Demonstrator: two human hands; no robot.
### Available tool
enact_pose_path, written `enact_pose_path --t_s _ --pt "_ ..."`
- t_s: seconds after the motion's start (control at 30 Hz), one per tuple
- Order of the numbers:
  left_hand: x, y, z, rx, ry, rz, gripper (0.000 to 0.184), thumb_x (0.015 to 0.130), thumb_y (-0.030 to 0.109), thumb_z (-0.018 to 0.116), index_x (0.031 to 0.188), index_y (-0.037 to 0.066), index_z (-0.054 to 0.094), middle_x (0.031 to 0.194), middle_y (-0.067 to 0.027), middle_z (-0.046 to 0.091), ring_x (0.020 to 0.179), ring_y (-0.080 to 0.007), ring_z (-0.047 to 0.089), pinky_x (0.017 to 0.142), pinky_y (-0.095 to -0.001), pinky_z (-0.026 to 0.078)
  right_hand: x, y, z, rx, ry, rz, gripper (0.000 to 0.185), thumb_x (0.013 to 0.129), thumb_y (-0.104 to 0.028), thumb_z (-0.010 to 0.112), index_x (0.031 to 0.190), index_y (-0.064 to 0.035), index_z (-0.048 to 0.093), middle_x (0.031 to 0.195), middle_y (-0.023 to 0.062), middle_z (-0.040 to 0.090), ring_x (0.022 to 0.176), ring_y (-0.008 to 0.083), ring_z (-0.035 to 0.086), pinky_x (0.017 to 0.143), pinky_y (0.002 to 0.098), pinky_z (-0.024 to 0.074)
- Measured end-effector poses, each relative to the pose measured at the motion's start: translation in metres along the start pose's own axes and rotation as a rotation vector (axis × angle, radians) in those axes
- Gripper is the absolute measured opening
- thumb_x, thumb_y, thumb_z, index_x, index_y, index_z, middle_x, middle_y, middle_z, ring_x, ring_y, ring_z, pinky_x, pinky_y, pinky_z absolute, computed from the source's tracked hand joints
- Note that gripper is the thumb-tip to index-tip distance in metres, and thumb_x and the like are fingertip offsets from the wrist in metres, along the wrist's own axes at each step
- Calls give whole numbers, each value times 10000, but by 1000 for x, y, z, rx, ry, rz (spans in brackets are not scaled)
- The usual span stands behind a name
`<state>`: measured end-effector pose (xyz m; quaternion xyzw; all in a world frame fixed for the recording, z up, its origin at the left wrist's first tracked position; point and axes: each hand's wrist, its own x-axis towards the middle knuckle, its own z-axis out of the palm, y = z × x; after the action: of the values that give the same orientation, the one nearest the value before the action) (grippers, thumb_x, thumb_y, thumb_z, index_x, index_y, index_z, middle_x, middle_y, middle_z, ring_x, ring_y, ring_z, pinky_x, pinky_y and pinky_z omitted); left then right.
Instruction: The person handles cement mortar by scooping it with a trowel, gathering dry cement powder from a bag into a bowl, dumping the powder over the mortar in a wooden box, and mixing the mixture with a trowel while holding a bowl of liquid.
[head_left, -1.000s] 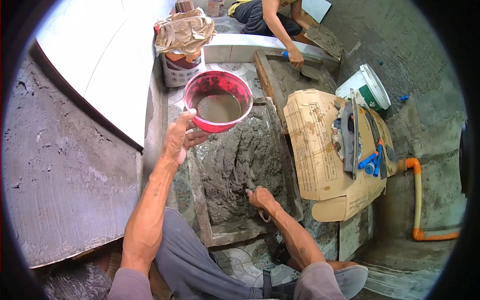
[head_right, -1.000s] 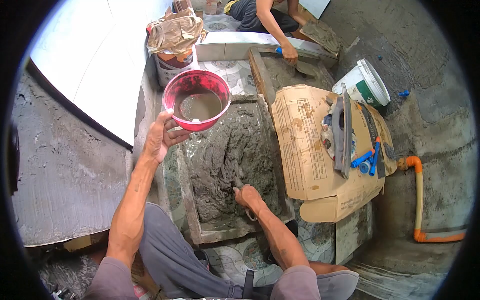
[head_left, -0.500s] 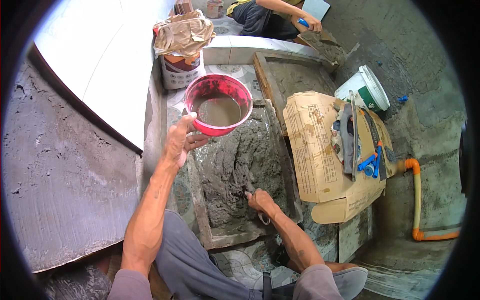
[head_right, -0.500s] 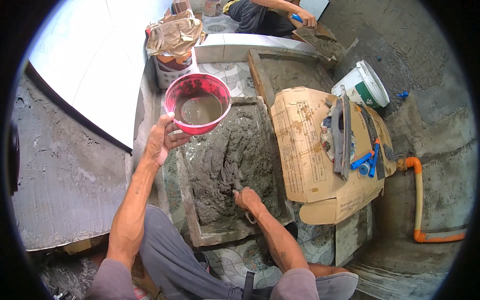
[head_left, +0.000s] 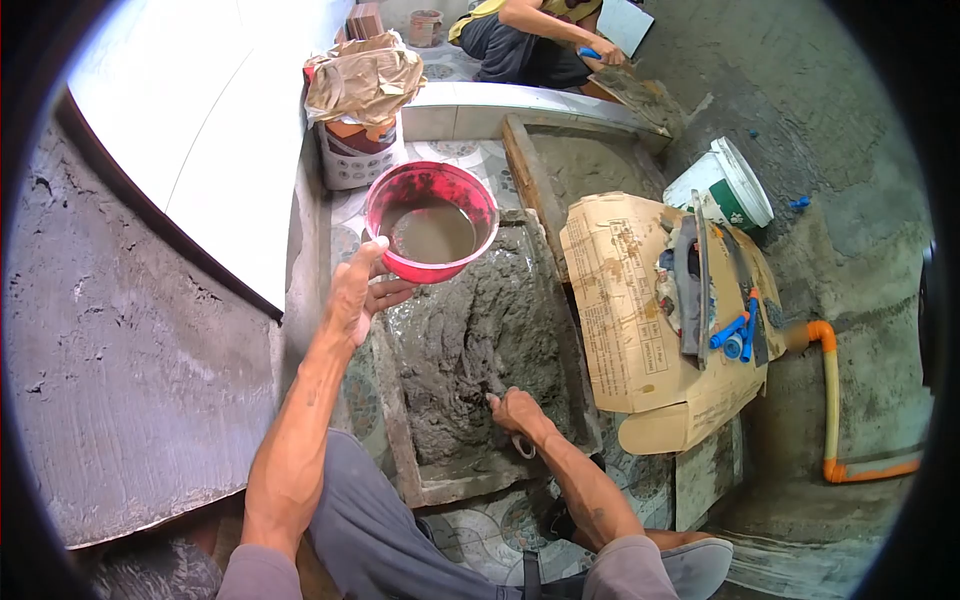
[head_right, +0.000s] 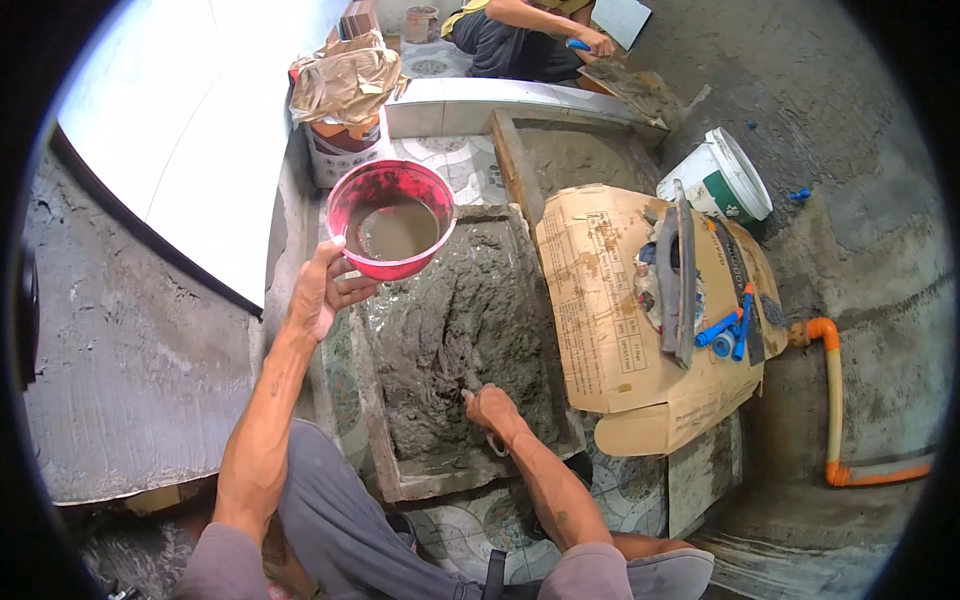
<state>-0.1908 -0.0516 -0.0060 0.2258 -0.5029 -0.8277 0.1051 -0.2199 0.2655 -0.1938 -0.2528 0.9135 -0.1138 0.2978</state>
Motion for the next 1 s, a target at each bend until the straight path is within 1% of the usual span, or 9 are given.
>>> enact_pose_path --t_s 0.17,0.37,0.4,0.5,0.6,0.7,0.73,0.8,1.0 --pt "-5 5 8 -11 39 13 616 847 468 640 1197 -31 552 1008 -160 658 826 -240 694 770 -366 582 -5 -5 -4 25 25 27 533 944 -386 519 913 143 580 812 340 646 842 483 651 756 507 522" --pt "1 -3 -2 19 1 0 620 875 503 616 1262 35 497 1104 -163 642 900 -292 696 831 -411 578 0 5 8 57 75 -47 526 960 -382 501 902 134 586 838 363 636 855 502 637 774 519 504" --pt "-4 1 6 -15 43 17 630 822 502 679 1184 0 560 993 -153 660 820 -256 691 759 -370 583 3 11 19 63 147 -51 508 962 -374 495 839 107 605 755 330 636 751 484 640 688 512 505" --pt "-3 0 6 -12 50 11 613 830 509 669 1172 11 567 980 -136 663 807 -246 689 761 -371 581 9 22 35 22 218 -118 502 956 -372 500 761 76 616 641 279 613 622 453 620 590 495 492" --pt "-3 1 6 -8 33 -10 595 846 508 652 1175 20 563 985 -120 669 811 -240 693 762 -367 582 9 9 16 39 -83 94 539 964 -424 488 1032 89 636 1020 305 660 1021 445 630 884 481 503" --pt "-5 4 10 0 44 -12 585 861 506 635 1181 21 561 995 -111 674 815 -236 697 766 -364 582 18 22 40 78 142 -53 505 950 -385 511 713 46 625 574 245 585 541 411 599 528 481 468" --pt "-4 3 9 3 42 -13 583 867 506 627 1185 22 560 1004 -117 675 820 -242 700 770 -363 581 14 22 46 25 324 -79 514 951 -402 511 711 38 629 587 251 597 560 403 619 534 481 480" --pt "-4 3 11 0 46 -11 578 868 502 626 1188 25 559 1005 -119 675 823 -246 702 773 -366 581 16 22 46 55 276 -33 528 954 -415 504 730 46 631 636 265 619 619 407 643 575 481 500" --pt "2 -5 3 -9 4 -35 606 870 546 615 1239 73 536 1078 -123 644 898 -281 685 833 -400 553 -3 -9 -4 107 -86 146 566 982 -435 466 1033 98 652 1079 292 654 1066 416 619 906 468 492"
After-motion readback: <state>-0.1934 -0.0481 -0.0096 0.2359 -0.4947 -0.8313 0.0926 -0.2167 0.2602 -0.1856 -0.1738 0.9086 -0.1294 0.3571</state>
